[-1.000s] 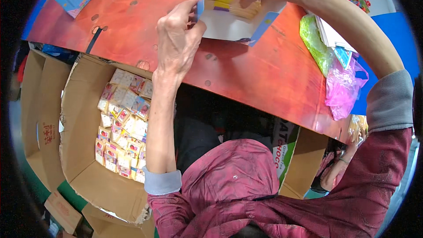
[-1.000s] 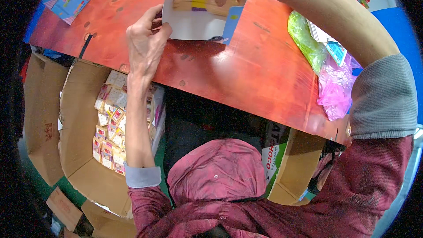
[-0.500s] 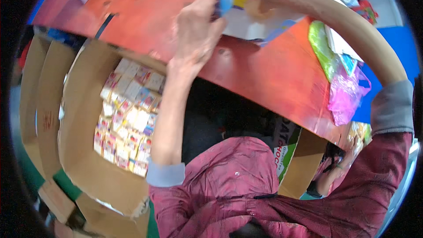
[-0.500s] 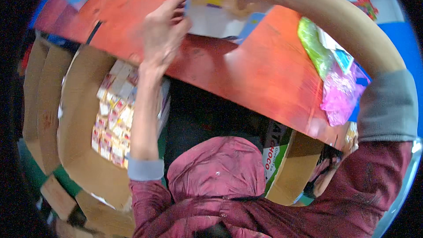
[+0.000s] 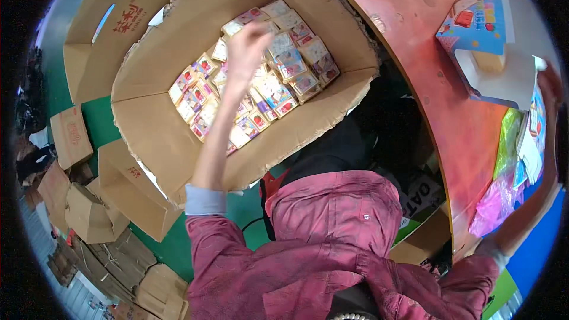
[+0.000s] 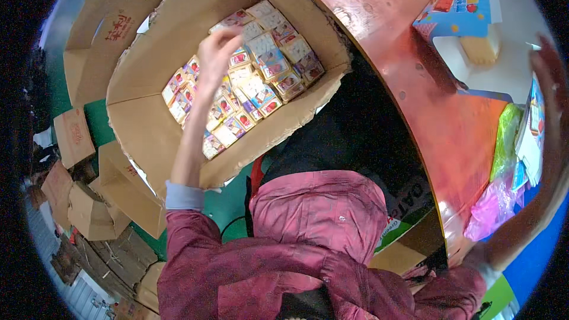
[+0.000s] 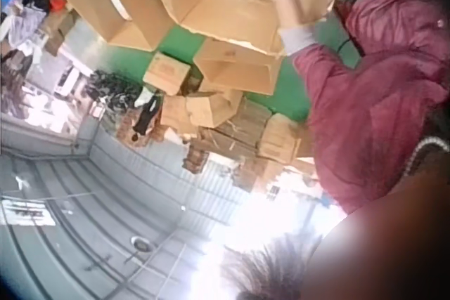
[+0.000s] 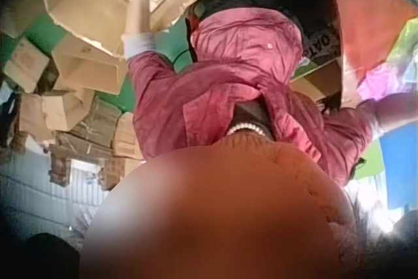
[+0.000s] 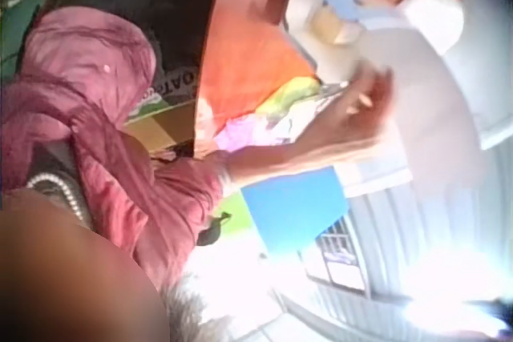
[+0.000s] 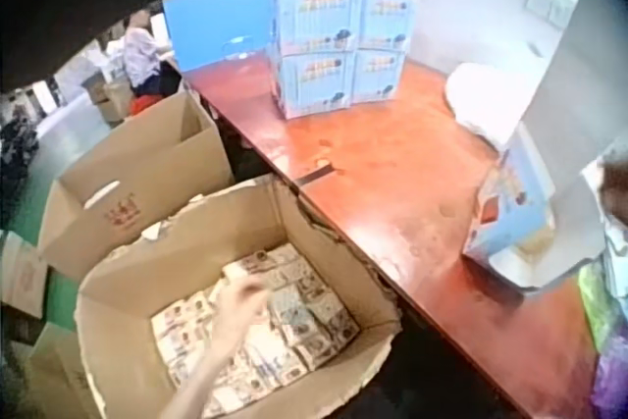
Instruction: Packaging small plastic trays of sweets into boxes and applying labels.
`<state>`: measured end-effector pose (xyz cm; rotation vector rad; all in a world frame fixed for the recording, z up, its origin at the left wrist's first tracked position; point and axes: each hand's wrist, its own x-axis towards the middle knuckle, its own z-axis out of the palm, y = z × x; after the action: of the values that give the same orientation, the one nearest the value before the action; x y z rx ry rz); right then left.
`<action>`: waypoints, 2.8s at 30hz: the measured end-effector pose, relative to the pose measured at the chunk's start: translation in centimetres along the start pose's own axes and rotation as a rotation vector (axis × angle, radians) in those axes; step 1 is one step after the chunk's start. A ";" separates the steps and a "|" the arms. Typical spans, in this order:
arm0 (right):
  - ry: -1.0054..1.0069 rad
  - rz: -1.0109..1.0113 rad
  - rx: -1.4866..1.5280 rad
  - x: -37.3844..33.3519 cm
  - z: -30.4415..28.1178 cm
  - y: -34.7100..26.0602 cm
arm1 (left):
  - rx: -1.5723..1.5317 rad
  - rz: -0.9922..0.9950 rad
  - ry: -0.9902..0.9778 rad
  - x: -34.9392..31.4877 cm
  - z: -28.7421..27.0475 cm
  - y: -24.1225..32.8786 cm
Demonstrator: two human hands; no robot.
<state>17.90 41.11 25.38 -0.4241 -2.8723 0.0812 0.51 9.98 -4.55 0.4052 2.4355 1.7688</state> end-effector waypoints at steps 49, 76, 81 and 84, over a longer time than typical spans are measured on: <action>-0.928 0.139 0.685 -0.9 42.1 -20.8 | -1.113 -0.893 0.129 -7.1 1.3 -17.3; -1.309 0.085 0.476 3.4 45.4 -16.8 | -0.759 -1.013 0.163 -8.8 -0.2 -16.9; -1.322 0.297 0.697 4.8 43.6 -16.6 | -0.942 -0.955 0.053 -8.3 -1.2 -17.1; -1.268 0.539 0.984 5.7 43.0 -16.4 | -1.002 -0.958 -0.053 -7.8 -2.5 -17.2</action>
<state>-2.32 26.21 -13.59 -1.1580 -2.9483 2.4425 4.78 0.65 -20.54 -0.6670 1.0344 2.0207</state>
